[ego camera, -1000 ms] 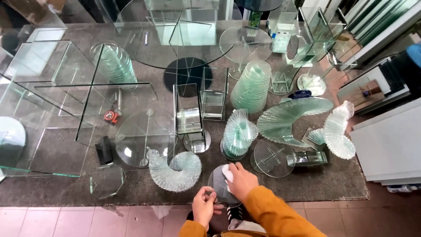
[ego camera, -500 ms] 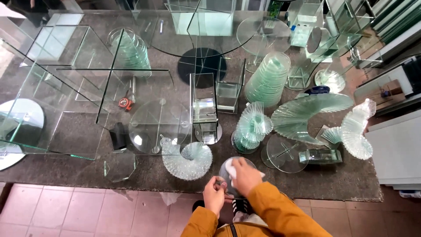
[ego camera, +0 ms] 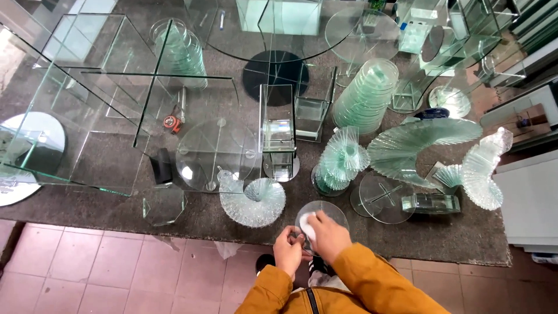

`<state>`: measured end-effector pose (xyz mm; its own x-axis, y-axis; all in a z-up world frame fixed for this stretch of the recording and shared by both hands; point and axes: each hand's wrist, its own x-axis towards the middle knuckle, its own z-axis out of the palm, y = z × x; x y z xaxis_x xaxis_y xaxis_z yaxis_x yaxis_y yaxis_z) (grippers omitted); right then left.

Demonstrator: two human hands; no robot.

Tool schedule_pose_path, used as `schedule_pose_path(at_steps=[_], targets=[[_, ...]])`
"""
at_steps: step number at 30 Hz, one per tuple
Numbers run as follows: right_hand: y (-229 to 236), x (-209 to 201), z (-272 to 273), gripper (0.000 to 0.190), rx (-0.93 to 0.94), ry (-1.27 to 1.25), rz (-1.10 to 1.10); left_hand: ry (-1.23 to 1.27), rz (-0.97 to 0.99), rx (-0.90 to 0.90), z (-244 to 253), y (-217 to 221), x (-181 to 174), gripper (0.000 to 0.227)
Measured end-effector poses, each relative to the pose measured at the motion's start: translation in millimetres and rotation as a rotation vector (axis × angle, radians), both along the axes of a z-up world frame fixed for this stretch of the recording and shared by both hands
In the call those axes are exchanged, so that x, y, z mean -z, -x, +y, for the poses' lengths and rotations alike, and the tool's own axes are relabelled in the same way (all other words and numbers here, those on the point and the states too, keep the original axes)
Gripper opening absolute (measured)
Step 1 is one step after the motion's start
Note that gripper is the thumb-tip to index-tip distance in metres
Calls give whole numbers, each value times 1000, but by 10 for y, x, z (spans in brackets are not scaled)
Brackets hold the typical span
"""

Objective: Wiping and cleaning various glass components and decorative items on a workbench using a cloth.

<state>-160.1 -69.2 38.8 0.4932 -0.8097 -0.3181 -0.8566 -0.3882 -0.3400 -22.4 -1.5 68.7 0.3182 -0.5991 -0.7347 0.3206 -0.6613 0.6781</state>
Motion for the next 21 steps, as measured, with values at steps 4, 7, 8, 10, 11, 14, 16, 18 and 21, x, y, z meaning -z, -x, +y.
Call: schedule_pose_path(at_steps=[4, 7, 8, 10, 11, 14, 16, 18, 21], targets=[[394, -560, 10, 50, -127, -140, 127, 16, 20, 33, 12, -40, 56, 9], [399, -1211, -257, 21, 104, -365, 133, 56, 58, 46, 16, -53, 163, 8], [399, -1310, -369, 21, 345, -458, -282, 50, 59, 61, 10, -58, 234, 6], [415, -1344, -521, 28, 575, -539, -702, 44, 59, 69, 4, -59, 309, 7], [433, -1278, -561, 23, 570, -417, -852, 44, 82, 51, 5, -55, 313, 5], [386, -801, -460, 36, 493, -185, -693, 33, 94, 34, 5, -73, 203, 3], [515, -341, -275, 57, 418, -72, -388, 29, 84, 40, -1, -72, 141, 3], [791, 181, -68, 61, -76, 314, -43, 20, 88, 72, -16, -87, 127, 4], [960, 304, -262, 44, -36, 323, -56, 31, 107, 76, -26, -96, 57, 6]])
